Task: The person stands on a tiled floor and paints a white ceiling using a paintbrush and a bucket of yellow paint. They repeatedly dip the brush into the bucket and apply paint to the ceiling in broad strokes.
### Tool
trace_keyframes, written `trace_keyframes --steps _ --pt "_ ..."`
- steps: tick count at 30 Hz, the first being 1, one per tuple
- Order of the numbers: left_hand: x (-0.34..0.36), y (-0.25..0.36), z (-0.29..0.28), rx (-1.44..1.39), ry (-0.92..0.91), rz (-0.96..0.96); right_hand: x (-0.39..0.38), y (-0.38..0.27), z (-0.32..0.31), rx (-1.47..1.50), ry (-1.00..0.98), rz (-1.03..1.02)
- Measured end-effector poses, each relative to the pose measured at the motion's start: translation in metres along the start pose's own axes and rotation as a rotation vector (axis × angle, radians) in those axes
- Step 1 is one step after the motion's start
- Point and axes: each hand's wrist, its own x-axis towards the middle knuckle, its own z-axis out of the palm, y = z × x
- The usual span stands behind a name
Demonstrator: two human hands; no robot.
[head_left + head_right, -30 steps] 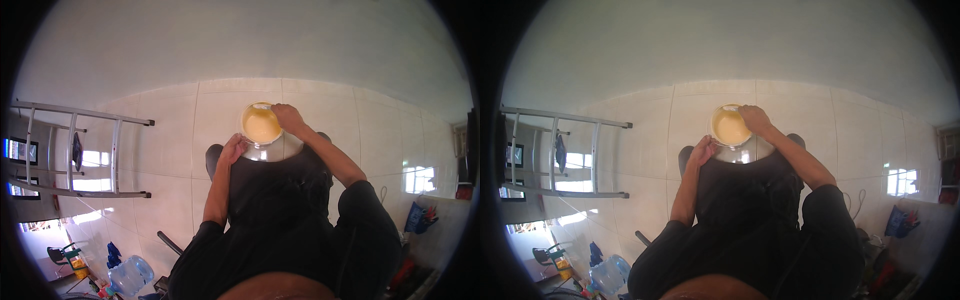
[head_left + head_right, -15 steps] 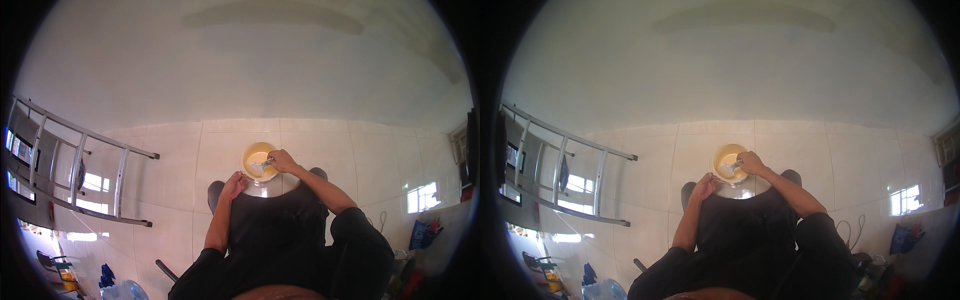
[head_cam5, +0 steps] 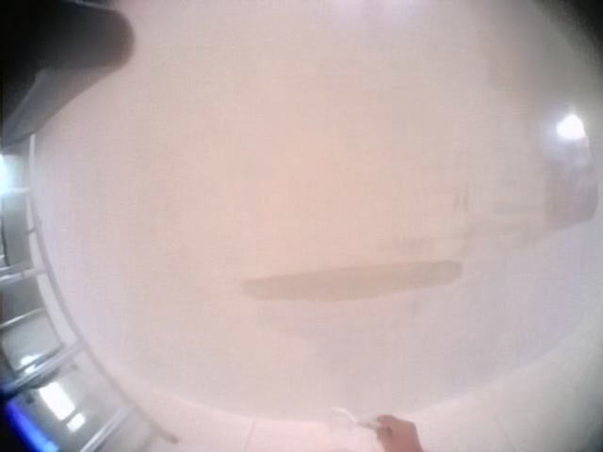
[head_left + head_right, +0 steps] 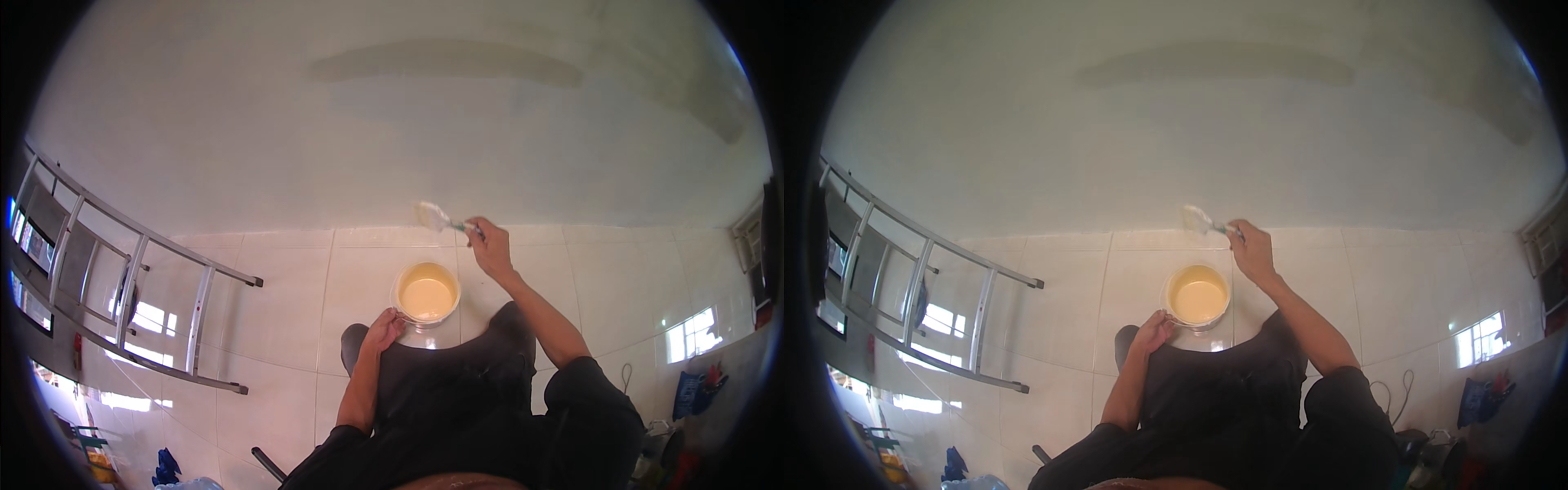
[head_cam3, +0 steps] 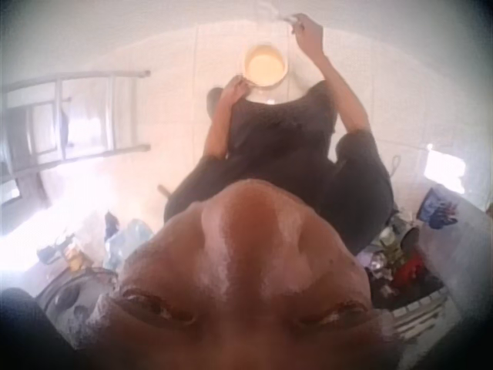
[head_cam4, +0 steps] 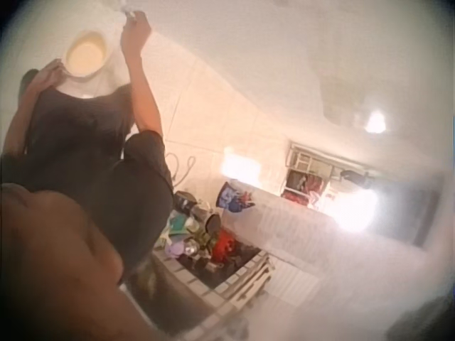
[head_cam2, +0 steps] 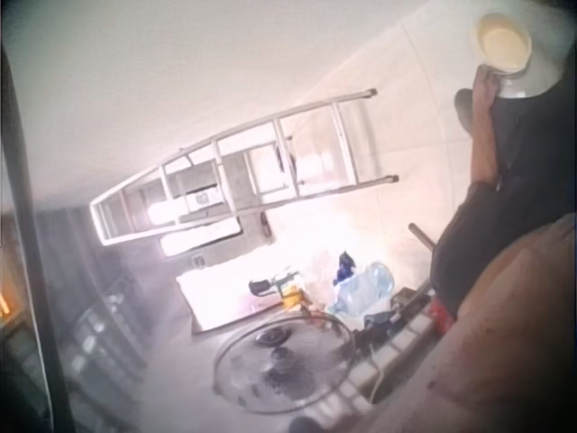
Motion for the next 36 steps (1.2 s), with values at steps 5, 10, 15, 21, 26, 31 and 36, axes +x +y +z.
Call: trace_keyframes --steps 5,10,15,21,26,31,36 --pt "0.002 -0.001 -0.008 0.011 -0.023 0.029 0.109 -0.054 0.001 0.135 0.252 -0.237" --pt "0.000 0.004 0.001 0.003 -0.037 0.016 0.185 -0.060 -0.006 0.097 0.422 -0.298" --pt "0.000 0.002 -0.011 0.000 0.004 0.011 0.193 -0.019 -0.064 -0.205 0.673 -0.277" --pt "0.000 0.000 -0.014 -0.056 -0.020 0.001 0.164 0.025 -0.177 -0.511 0.981 -0.114" --pt "0.000 -0.001 -0.009 -0.038 -0.050 -0.001 0.174 0.016 -0.147 -0.703 1.011 -0.063" --pt "0.006 -0.002 -0.010 -0.107 -0.098 0.010 0.191 -0.045 0.012 -0.554 0.878 -0.271" --pt "-0.001 -0.001 -0.007 -0.078 -0.083 0.009 0.184 -0.117 0.143 -0.280 0.645 -0.425"
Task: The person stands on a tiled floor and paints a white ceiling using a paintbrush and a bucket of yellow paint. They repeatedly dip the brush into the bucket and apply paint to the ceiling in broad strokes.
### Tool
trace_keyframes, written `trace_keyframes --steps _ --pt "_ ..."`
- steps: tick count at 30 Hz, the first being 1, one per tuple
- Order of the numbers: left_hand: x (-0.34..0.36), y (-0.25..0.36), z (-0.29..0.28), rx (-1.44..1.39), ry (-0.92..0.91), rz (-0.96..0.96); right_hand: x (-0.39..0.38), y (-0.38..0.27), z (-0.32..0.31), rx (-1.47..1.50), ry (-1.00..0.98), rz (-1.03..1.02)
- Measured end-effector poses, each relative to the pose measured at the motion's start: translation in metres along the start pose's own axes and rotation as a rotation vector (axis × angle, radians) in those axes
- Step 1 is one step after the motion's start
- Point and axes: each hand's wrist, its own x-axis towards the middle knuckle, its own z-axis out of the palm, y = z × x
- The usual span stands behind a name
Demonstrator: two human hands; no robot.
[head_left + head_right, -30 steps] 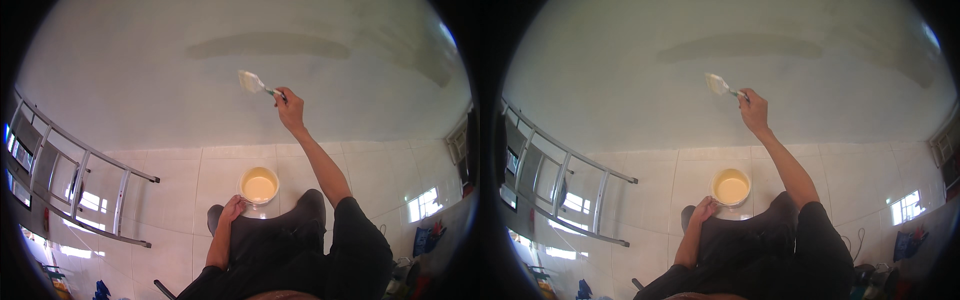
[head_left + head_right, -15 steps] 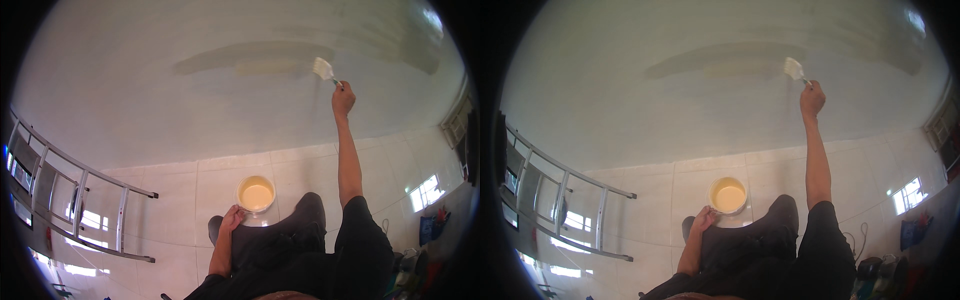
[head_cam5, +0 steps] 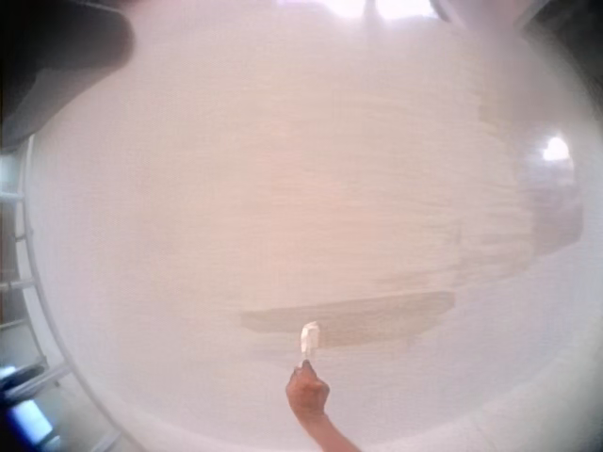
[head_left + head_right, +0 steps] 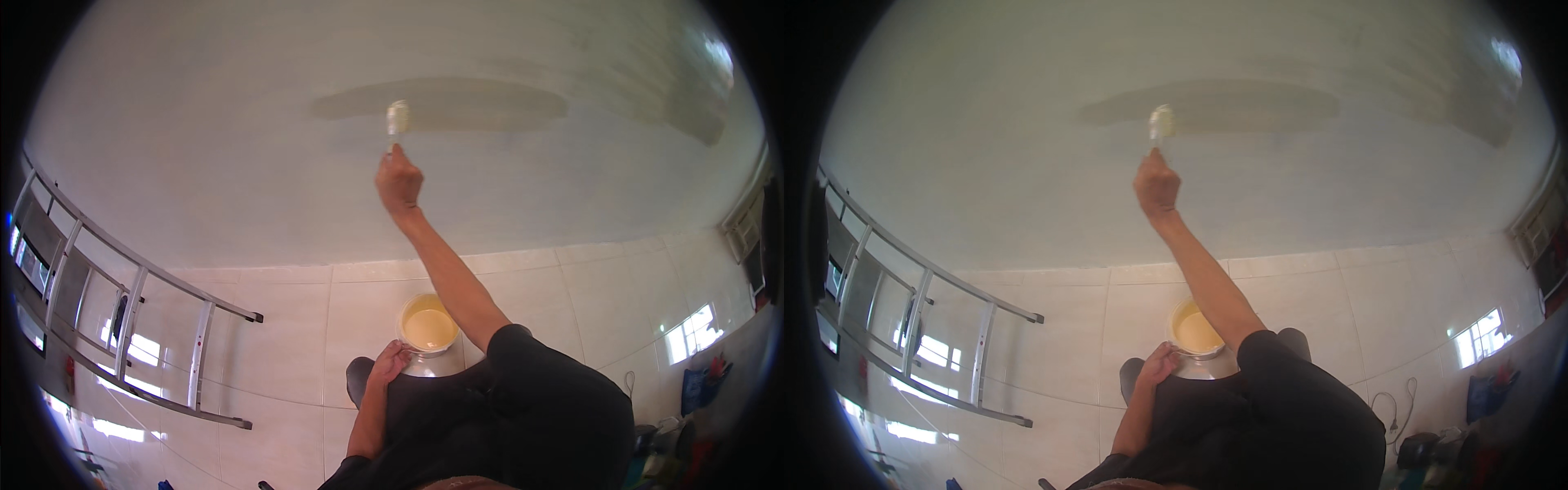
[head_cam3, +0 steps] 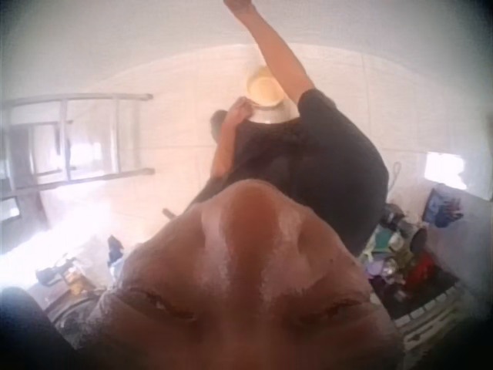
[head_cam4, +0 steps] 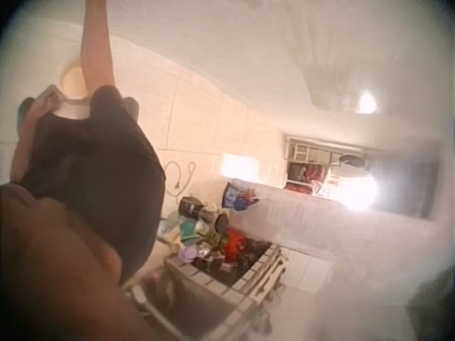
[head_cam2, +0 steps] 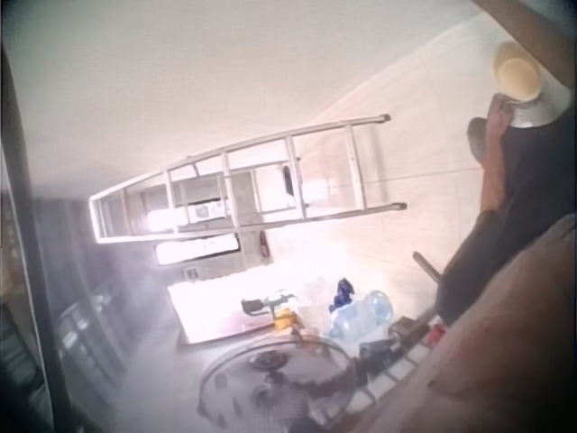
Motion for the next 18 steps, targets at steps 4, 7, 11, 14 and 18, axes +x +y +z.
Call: trace_keyframes --steps 4,7,11,14,18 --pt "0.003 0.002 -0.006 0.047 -0.060 -0.008 -0.010 -0.052 0.038 0.165 -0.134 -0.087" --pt "0.005 0.002 0.001 0.080 -0.018 -0.020 -0.002 -0.051 0.043 0.236 -0.226 -0.121" --pt "0.000 0.004 -0.012 0.095 0.024 -0.012 0.028 0.011 0.015 0.162 -0.073 -0.105" --pt "0.004 0.000 -0.018 0.093 0.027 -0.004 0.052 0.091 -0.049 0.084 -0.037 0.056" --pt "0.003 0.000 -0.008 0.046 0.079 -0.009 0.079 0.204 -0.161 -0.062 0.104 0.200"
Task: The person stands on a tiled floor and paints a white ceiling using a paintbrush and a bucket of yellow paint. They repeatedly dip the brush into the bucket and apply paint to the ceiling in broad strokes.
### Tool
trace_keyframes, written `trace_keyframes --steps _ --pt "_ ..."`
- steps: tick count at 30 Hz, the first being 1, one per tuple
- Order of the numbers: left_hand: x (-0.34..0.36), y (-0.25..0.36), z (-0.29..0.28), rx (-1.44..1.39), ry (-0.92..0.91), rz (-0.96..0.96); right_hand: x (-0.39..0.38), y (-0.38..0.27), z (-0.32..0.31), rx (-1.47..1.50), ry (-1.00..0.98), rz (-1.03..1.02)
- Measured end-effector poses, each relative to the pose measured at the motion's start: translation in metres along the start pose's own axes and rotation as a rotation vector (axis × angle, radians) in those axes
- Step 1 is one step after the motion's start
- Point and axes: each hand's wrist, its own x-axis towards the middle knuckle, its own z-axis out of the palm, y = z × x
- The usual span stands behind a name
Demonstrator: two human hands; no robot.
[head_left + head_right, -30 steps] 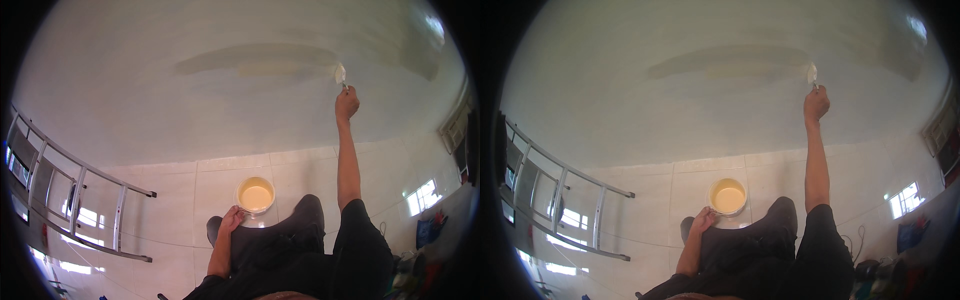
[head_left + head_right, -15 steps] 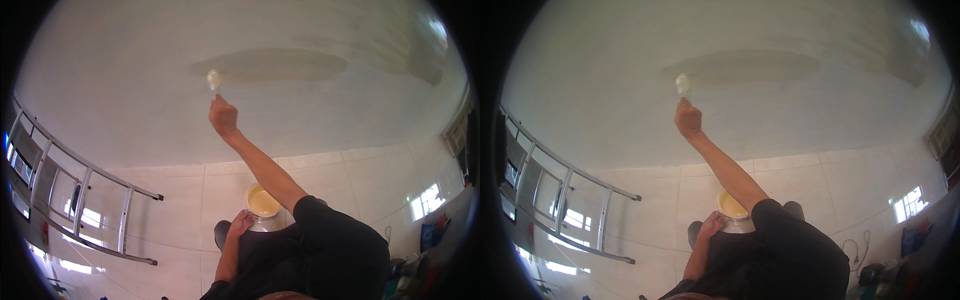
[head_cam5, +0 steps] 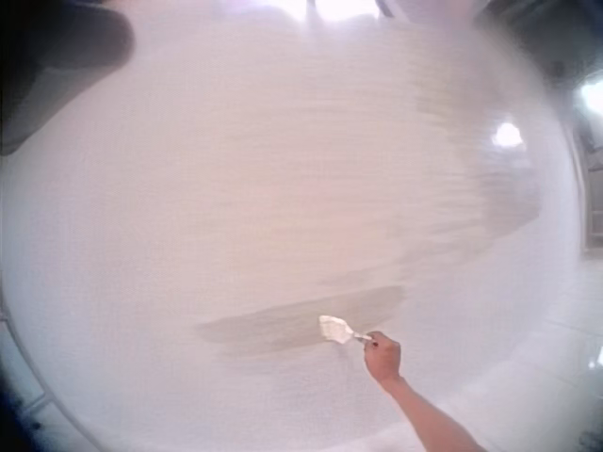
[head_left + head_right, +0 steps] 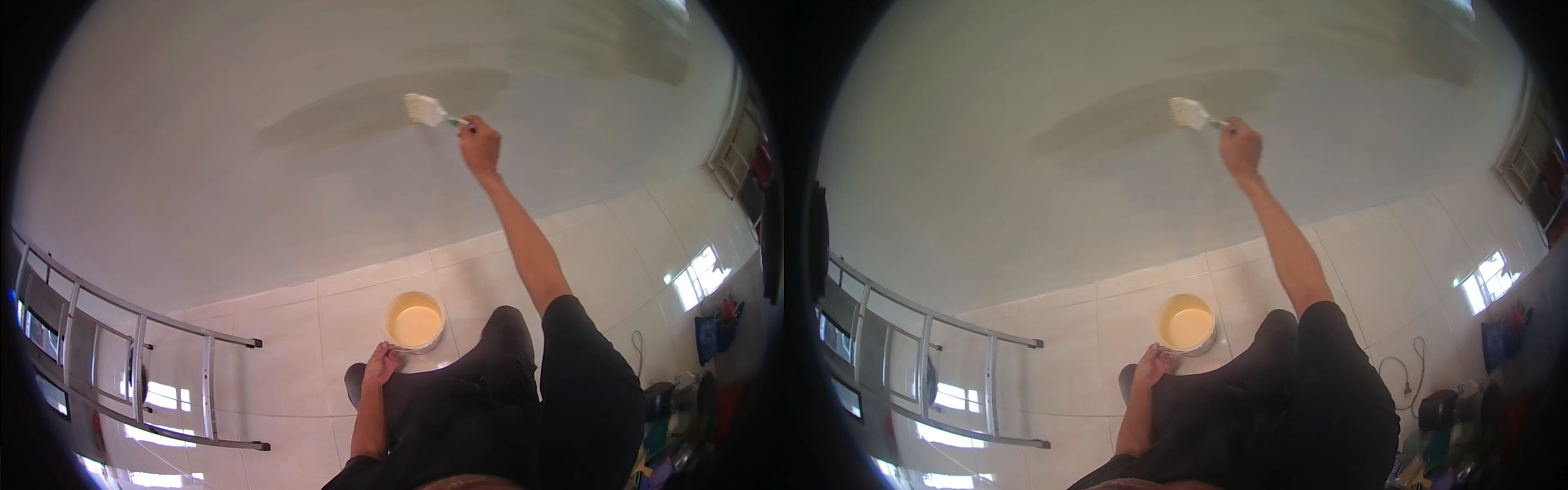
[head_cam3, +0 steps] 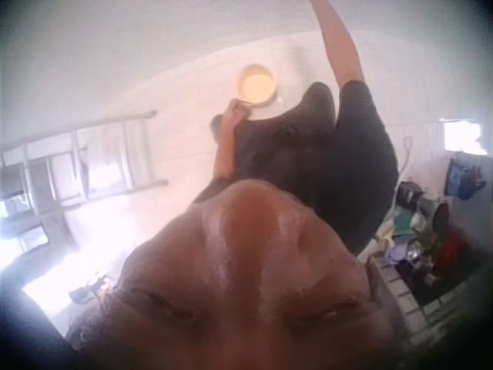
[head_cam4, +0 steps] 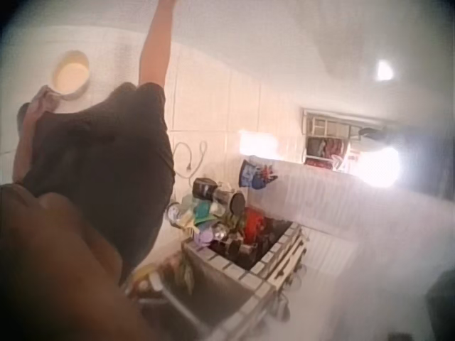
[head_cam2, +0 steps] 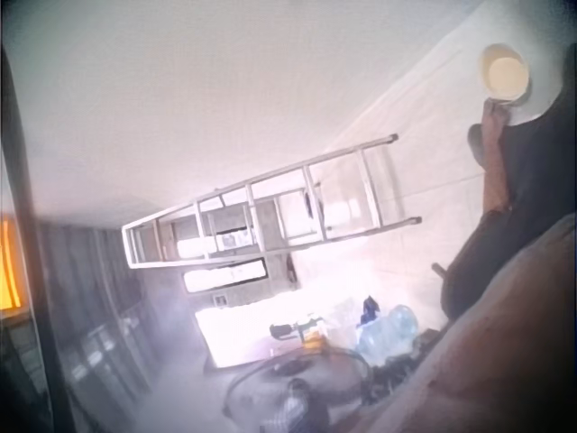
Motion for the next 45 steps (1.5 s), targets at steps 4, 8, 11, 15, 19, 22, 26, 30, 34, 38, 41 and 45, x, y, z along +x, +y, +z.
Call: trace_keyframes --steps 4,8,11,15,19,22,26,30,34,38,41,45 --pt "0.001 0.000 -0.003 0.010 -0.041 0.014 0.047 0.080 -0.090 -0.234 0.144 0.067" --pt "0.000 0.002 -0.001 0.024 -0.050 0.008 0.061 0.091 -0.118 -0.491 0.301 0.145" --pt "0.000 0.001 0.002 0.058 -0.040 0.031 0.052 0.073 -0.093 -0.532 0.295 0.157" --pt "-0.004 0.003 0.009 0.039 -0.049 0.017 0.005 0.016 -0.023 -0.451 0.209 0.031" --pt "0.002 0.001 -0.006 0.023 -0.045 0.026 -0.062 -0.074 0.055 -0.184 0.158 -0.119" --pt "0.000 0.000 0.002 0.023 -0.048 0.032 -0.105 -0.135 0.097 -0.018 0.062 -0.176" --pt "-0.004 0.003 0.012 0.009 -0.024 0.013 -0.140 -0.198 0.139 0.170 -0.022 -0.196" --pt "-0.001 0.002 0.014 0.014 0.001 0.019 -0.149 -0.222 0.134 0.259 -0.265 -0.198" --pt "-0.001 0.005 0.007 0.022 -0.053 0.037 -0.162 -0.212 0.084 0.347 -0.352 -0.219" --pt "-0.006 0.006 0.010 0.043 -0.031 0.062 -0.194 -0.168 0.001 0.344 -0.579 -0.110" --pt "-0.007 0.007 0.014 0.061 -0.033 0.055 -0.220 -0.119 -0.047 0.310 -0.905 0.122" --pt "-0.013 0.007 0.033 0.072 -0.064 0.050 -0.252 -0.073 -0.078 0.036 -1.236 0.172"
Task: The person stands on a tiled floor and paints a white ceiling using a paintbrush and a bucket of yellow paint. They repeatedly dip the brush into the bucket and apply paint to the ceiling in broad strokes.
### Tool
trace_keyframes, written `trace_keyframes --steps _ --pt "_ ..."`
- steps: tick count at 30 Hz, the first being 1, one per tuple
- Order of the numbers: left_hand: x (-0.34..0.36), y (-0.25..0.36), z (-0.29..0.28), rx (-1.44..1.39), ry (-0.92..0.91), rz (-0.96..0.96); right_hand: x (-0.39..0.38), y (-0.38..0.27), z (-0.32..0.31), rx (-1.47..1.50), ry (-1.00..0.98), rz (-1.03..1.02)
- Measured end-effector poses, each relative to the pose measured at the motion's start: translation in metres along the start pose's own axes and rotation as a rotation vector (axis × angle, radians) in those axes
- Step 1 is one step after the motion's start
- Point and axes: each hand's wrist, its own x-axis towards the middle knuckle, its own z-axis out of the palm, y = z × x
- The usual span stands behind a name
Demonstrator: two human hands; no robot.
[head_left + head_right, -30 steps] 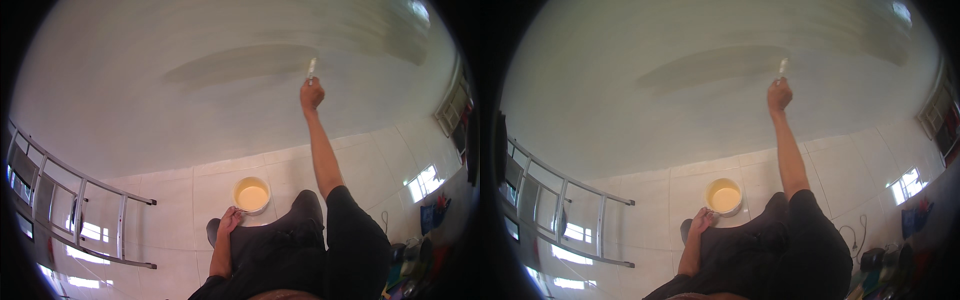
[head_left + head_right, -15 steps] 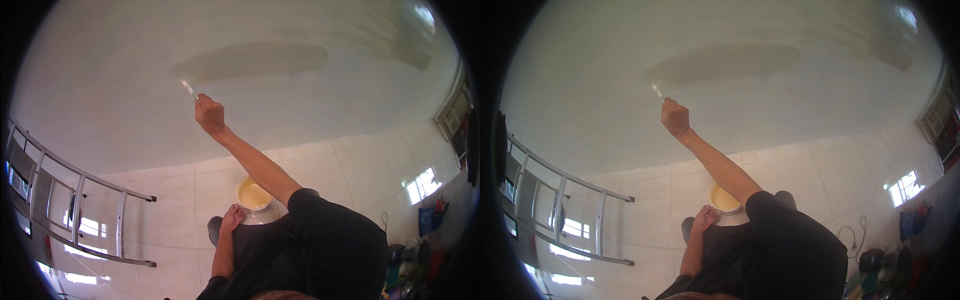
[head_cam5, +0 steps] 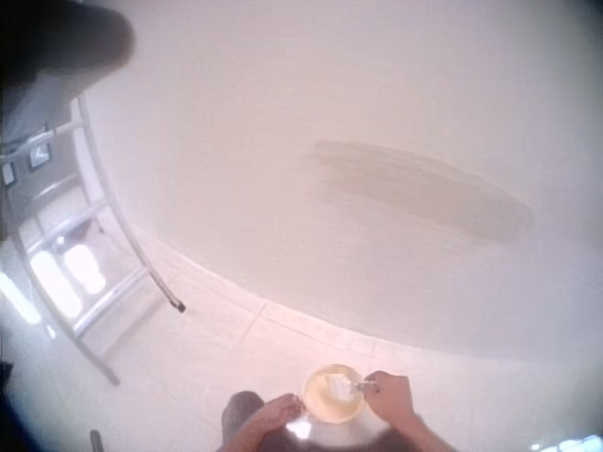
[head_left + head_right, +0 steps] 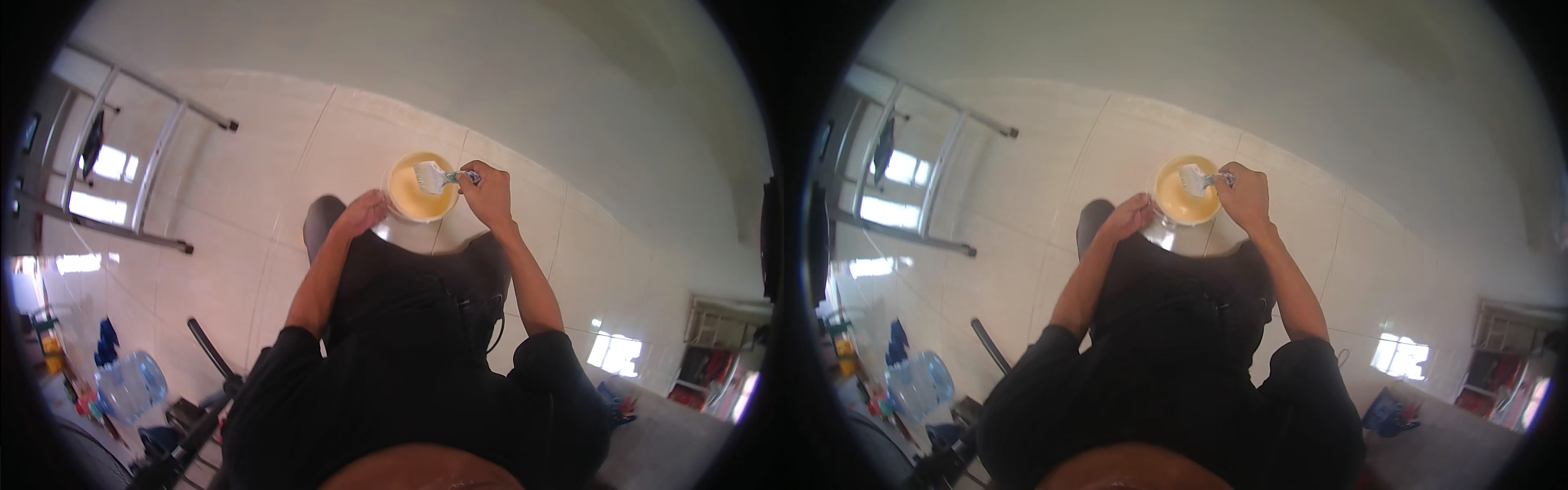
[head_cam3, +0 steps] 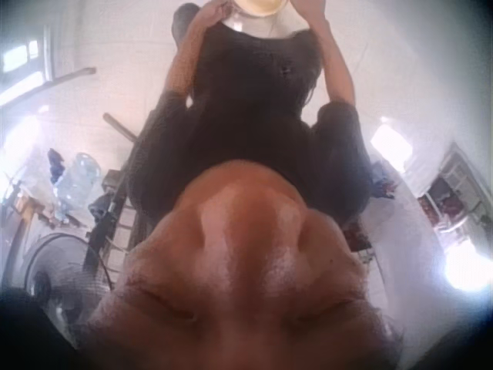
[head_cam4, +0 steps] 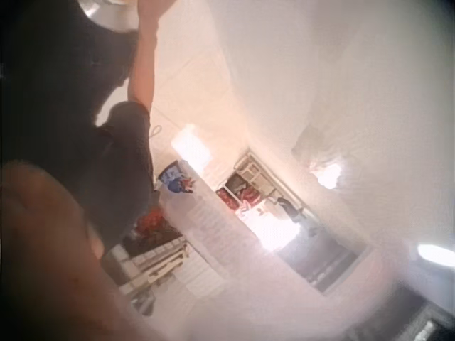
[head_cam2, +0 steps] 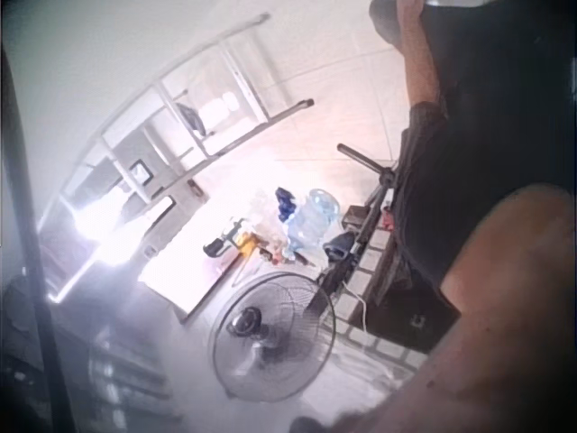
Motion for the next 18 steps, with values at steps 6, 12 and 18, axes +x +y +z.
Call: trace_keyframes --steps 6,12,18 --pt "0.005 0.004 -0.004 -0.012 0.032 0.002 0.018 0.042 0.071 -0.316 -0.156 -0.074" --pt "0.005 0.004 -0.007 -0.005 0.062 -0.029 0.038 0.058 0.113 -0.477 -0.263 -0.107" --pt "0.003 0.006 -0.006 0.012 0.076 -0.045 0.033 0.060 0.109 -0.423 -0.215 -0.145"
